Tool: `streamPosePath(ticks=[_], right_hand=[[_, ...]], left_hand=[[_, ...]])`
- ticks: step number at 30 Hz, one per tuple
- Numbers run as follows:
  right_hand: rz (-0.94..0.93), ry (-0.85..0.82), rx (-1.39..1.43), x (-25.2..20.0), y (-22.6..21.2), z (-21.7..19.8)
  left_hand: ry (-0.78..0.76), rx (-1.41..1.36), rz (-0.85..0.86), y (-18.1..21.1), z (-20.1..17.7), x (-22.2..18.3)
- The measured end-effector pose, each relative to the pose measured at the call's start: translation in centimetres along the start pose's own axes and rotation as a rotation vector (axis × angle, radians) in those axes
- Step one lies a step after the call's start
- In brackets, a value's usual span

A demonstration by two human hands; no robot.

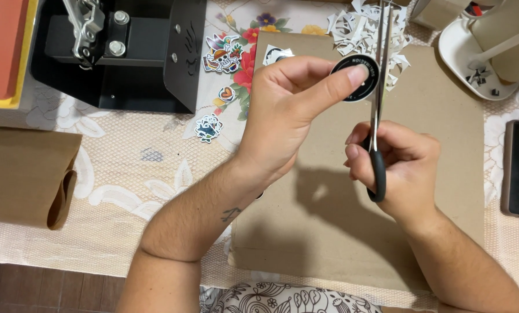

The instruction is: Cutting out circular stickers from a sheet using scissors on a production table.

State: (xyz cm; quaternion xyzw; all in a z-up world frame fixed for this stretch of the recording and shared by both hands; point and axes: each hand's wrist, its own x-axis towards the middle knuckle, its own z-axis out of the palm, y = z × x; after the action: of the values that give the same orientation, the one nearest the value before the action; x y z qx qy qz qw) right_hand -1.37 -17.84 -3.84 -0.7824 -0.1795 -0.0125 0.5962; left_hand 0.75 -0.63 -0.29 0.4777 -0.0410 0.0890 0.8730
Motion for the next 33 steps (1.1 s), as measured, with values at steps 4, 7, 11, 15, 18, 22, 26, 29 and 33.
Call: streamPosePath(ticks=[4,7,11,15,18,22,26,29,33], right_hand=[[0.054,0.029,0.038,1.6,0.6,0.4],[0.136,0.061,0.039,3.2,1.7,0.1],[0.182,0.082,0.113,5.4,3.7,-0.3],[0.253,0.126,0.175,6.7,6.0,-1.2],[0.286,0.160,0.199,7.3,7.0,-1.5],[0.282,0.179,0.223,7.6,8.5,-1.8],[0.260,0.176,0.248,7.8,8.9,-1.9],[0.278,0.186,0.251,7.8,8.9,-1.9],[0.301,0.190,0.262,7.9,9.6,-1.8]], left_hand=[[0.024,-0.006,-0.033,-1.5,-0.5,2.3],[0.029,0.036,-0.041,-4.2,-0.9,5.3],[0.088,0.185,-0.199,-7.2,-1.4,9.4],[0.088,0.321,-0.335,-9.3,-1.1,12.1],[0.084,0.355,-0.388,-10.5,-1.0,13.4],[0.069,0.316,-0.424,-11.1,-0.7,14.2],[0.066,0.343,-0.434,-11.5,-0.7,14.8],[0.075,0.355,-0.453,-11.5,-0.6,14.9],[0.074,0.380,-0.420,-12.1,-1.1,15.3]])
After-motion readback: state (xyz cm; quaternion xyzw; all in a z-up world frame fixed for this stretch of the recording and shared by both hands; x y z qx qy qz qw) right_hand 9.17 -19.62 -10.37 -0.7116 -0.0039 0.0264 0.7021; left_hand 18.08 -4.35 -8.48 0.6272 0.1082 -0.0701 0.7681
